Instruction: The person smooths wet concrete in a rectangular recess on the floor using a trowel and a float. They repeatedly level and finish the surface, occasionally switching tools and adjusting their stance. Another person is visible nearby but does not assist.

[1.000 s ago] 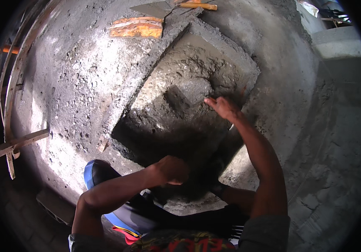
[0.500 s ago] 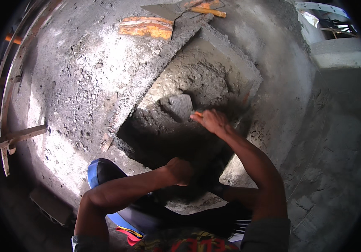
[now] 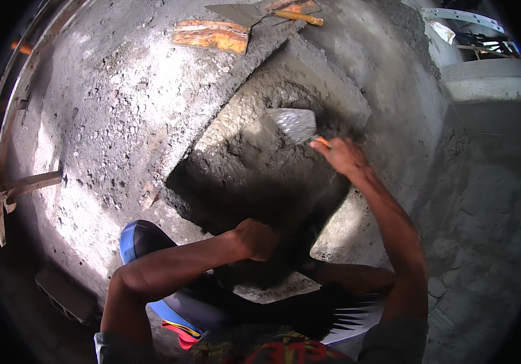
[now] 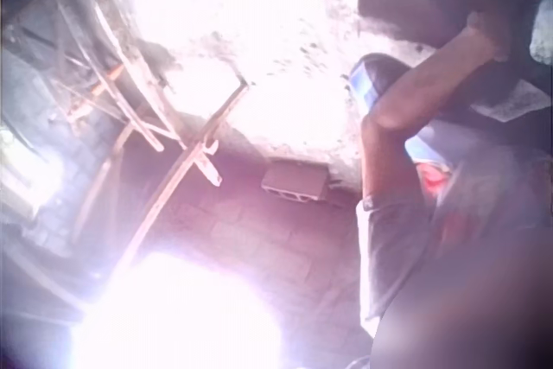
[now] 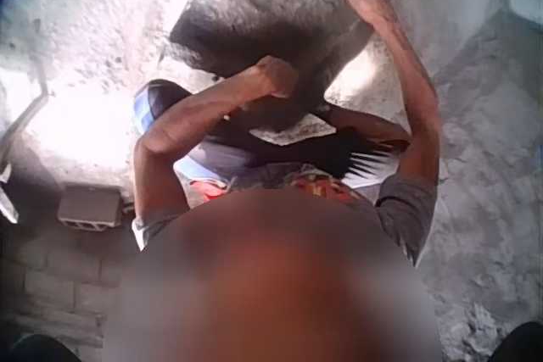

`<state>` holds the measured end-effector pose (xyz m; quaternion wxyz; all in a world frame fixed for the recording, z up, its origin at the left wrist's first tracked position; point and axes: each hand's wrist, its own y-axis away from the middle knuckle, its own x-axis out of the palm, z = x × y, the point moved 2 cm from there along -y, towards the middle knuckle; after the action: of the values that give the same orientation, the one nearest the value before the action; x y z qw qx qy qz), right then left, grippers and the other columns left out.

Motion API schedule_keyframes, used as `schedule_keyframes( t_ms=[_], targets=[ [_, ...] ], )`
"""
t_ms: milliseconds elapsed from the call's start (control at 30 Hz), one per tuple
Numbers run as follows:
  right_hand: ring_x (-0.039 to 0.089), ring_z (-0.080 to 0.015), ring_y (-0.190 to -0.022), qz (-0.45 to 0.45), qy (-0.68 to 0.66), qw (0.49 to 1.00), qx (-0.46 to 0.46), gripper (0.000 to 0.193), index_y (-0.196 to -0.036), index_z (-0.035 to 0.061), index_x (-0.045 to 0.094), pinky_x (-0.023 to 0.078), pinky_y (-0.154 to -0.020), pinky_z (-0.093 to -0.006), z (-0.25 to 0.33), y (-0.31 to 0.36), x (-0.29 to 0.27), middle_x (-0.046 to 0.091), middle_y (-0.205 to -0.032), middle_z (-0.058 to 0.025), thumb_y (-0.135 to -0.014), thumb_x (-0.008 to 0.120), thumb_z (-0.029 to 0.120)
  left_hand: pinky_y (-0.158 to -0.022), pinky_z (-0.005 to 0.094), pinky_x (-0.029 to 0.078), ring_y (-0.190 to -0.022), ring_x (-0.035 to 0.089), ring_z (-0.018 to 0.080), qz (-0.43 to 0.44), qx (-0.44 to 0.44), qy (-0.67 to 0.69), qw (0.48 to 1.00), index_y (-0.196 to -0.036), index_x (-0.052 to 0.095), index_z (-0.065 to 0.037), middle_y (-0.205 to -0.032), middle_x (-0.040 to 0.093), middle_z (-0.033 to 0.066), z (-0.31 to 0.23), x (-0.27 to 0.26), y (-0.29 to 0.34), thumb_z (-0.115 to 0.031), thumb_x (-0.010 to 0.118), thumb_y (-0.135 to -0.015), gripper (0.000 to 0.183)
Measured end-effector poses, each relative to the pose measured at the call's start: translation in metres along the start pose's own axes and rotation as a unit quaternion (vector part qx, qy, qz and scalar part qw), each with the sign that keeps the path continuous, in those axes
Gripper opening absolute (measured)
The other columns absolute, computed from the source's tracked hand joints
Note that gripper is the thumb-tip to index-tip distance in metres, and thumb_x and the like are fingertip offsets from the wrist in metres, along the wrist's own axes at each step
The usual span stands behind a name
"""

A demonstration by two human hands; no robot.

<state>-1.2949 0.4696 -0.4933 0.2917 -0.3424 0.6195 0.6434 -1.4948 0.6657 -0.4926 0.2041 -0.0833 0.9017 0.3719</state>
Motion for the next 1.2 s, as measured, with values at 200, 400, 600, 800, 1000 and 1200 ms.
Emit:
schedule_keyframes(
  t_ms=[200, 400, 600, 800, 1000, 1200],
  targets=[
    [0.068, -0.0454, -0.094, -0.004, 0.023, 0.997, -0.078, 0.079, -0.093, 0.0017, 0.074, 0.054, -0.082, -0.0532, 0.071, -0.029, 0.071, 0.072, -0.091, -0.0248, -0.087, 0.05, 0.077, -0.077, 0.0426, 0.058, -0.088, 0.074, 0.0329, -0.069, 0.032, 0.025, 0.997, -0.084, 0.077, -0.007, -0.088, 0.075, 0.0165, 0.005, -0.008, -0.007, -0.015, 0.064, -0.076, 0.018],
    [0.07, -0.0415, -0.095, 0.009, 0.063, 0.992, -0.11, 0.08, -0.095, 0.0038, 0.076, 0.054, -0.085, -0.0501, 0.038, -0.089, 0.064, 0.073, -0.095, -0.0217, -0.085, 0.051, 0.079, -0.075, 0.0421, 0.058, -0.088, 0.074, 0.0328, -0.095, 0.002, 0.049, 0.994, -0.084, 0.077, -0.007, -0.087, 0.075, 0.0167, 0.011, -0.017, 0.001, -0.013, 0.062, -0.077, 0.017],
    [0.07, -0.0381, -0.088, -0.084, 0.075, 0.993, 0.043, 0.085, -0.093, -0.0011, 0.073, 0.053, -0.08, -0.0494, -0.031, -0.056, -0.011, 0.072, -0.086, -0.0221, -0.089, 0.044, 0.079, -0.074, 0.0422, 0.058, -0.087, 0.074, 0.0324, -0.115, -0.009, 0.052, 0.992, -0.084, 0.077, -0.008, -0.087, 0.075, 0.0157, 0.014, -0.017, 0.017, -0.011, 0.06, -0.079, 0.018],
    [0.07, -0.0417, -0.093, -0.048, 0.019, 0.996, 0.075, 0.086, -0.099, 0.0012, 0.073, 0.052, -0.083, -0.0503, -0.049, -0.038, 0.017, 0.072, -0.092, -0.0234, -0.086, 0.046, 0.082, -0.075, 0.0407, 0.058, -0.087, 0.074, 0.0314, -0.118, 0.004, 0.064, 0.991, -0.084, 0.077, -0.008, -0.086, 0.075, 0.0152, 0.007, -0.016, 0.018, -0.011, 0.06, -0.079, 0.017],
    [0.065, -0.0512, -0.099, -0.021, -0.15, 0.988, 0.002, 0.086, -0.099, -0.0053, 0.071, 0.052, -0.081, -0.0548, 0.035, -0.077, 0.109, 0.067, -0.097, -0.0342, -0.091, 0.045, 0.076, -0.076, 0.0409, 0.057, -0.088, 0.074, 0.0303, -0.116, 0.011, 0.052, 0.992, -0.085, 0.076, -0.006, -0.087, 0.075, 0.0149, -0.012, -0.012, 0.025, -0.012, 0.062, -0.08, 0.016],
    [0.069, -0.0479, -0.087, 0.005, -0.093, 0.995, -0.044, 0.073, -0.094, -0.0002, 0.073, 0.055, -0.081, -0.0513, 0.093, -0.005, 0.137, 0.071, -0.089, -0.027, -0.096, 0.046, 0.068, -0.079, 0.0408, 0.057, -0.092, 0.074, 0.0298, -0.091, 0.039, 0.028, 0.995, -0.088, 0.077, -0.006, -0.091, 0.075, 0.0152, -0.007, -0.026, 0.03, -0.014, 0.061, -0.08, 0.019]
  ],
)
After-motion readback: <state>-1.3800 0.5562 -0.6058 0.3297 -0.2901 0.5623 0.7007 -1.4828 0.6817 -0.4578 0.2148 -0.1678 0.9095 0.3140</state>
